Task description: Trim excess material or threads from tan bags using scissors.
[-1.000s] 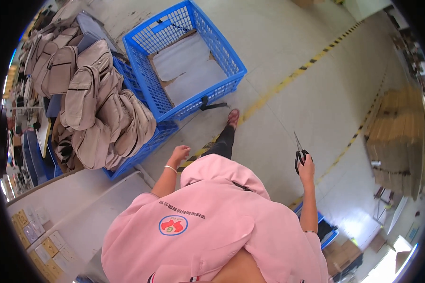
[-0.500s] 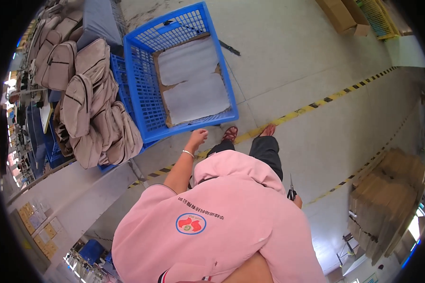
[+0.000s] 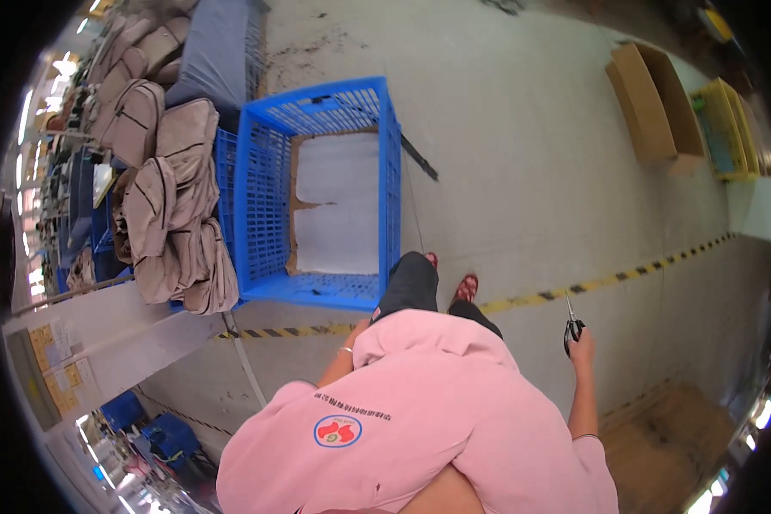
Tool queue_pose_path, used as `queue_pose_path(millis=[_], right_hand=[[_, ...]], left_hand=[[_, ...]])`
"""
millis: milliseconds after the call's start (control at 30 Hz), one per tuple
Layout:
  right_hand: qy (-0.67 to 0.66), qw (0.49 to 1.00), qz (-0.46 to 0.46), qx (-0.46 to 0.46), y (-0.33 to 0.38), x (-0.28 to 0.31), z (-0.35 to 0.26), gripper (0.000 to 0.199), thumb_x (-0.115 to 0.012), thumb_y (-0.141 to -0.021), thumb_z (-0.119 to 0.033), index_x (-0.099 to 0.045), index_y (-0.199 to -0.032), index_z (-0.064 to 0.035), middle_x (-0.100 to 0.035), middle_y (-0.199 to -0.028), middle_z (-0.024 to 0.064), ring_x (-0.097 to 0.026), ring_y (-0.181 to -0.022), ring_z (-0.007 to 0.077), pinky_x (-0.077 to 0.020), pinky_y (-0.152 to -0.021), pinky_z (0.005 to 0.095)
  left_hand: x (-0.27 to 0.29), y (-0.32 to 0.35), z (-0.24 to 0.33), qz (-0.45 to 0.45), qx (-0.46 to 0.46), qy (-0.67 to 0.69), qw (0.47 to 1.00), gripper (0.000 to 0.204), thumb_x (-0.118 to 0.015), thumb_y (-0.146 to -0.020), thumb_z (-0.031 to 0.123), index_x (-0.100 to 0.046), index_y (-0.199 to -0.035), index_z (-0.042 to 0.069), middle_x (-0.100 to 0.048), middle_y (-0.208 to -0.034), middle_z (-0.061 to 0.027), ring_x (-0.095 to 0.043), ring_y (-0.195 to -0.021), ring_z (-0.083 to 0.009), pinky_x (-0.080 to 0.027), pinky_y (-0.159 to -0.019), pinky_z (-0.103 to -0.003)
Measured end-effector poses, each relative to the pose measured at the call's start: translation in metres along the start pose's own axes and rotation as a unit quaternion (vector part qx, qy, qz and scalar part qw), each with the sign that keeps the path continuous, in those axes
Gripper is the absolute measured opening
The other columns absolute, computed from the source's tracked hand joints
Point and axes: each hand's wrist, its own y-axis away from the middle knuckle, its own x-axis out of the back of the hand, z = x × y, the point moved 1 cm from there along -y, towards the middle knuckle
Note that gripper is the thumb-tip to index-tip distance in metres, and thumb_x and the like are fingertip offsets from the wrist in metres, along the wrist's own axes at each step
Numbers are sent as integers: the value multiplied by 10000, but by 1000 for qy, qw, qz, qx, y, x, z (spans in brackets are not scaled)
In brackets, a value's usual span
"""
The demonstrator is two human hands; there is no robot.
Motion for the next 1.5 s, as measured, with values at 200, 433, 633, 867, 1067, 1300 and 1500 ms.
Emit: queue_pose_path(millis=[200,433,633,867,1067,1300,1500], right_hand=[[98,975,-132,151,-203,-34,-301,416,-710,-727,-167,-612,-1101,-14,-666,-956,228,-647,-905,410,-503,-780,481],[160,741,-253,601,-182,-138,-812,220,-611,-819,-169,-571,-978,-22,-663,-902,211,-646,-899,406,-513,-735,500],[42,659,-321,679,-146,-128,-959,320,-699,-815,-233,-556,-976,3,-664,-889,237,-643,-869,433,-504,-735,496],[157,710,-308,613,-419,-77,-896,385,-717,-770,-254,-574,-1044,-23,-647,-941,251,-618,-932,450,-486,-775,514],[287,794,-232,483,-632,68,-842,469,-795,-674,-177,-608,-1079,-31,-674,-993,212,-646,-946,407,-532,-802,476],[296,781,-289,468,-731,85,-958,440,-797,-689,-242,-660,-1055,-40,-691,-888,189,-682,-840,352,-536,-713,444],[-31,688,-248,681,-529,50,-1313,276,-670,-838,-208,-552,-1014,-32,-634,-864,214,-616,-829,406,-474,-708,463]], left_hand=[[57,-51,17,162,158,48,973,338,-650,-845,347,-740,-1012,67,-716,-1021,-175,-698,-943,-291,-517,-828,-388],[96,-141,87,187,277,305,892,308,-632,-865,309,-734,-948,31,-729,-850,-102,-684,-806,-193,-531,-675,-355],[196,-191,199,371,197,477,773,268,-641,-876,267,-712,-1053,78,-684,-813,-28,-629,-696,-127,-515,-593,-299],[199,-293,273,369,248,566,695,173,-618,-855,223,-693,-895,71,-648,-762,-43,-594,-647,-134,-483,-518,-316],[185,-376,318,352,341,465,737,226,-584,-808,224,-641,-705,31,-593,-673,-100,-582,-577,-204,-470,-498,-371],[253,-388,370,456,199,199,844,208,-573,-794,189,-637,-701,14,-589,-666,-127,-589,-562,-212,-478,-510,-398],[319,-441,393,393,206,110,889,241,-595,-836,219,-661,-833,-13,-664,-851,-224,-669,-741,-244,-519,-687,-383]])
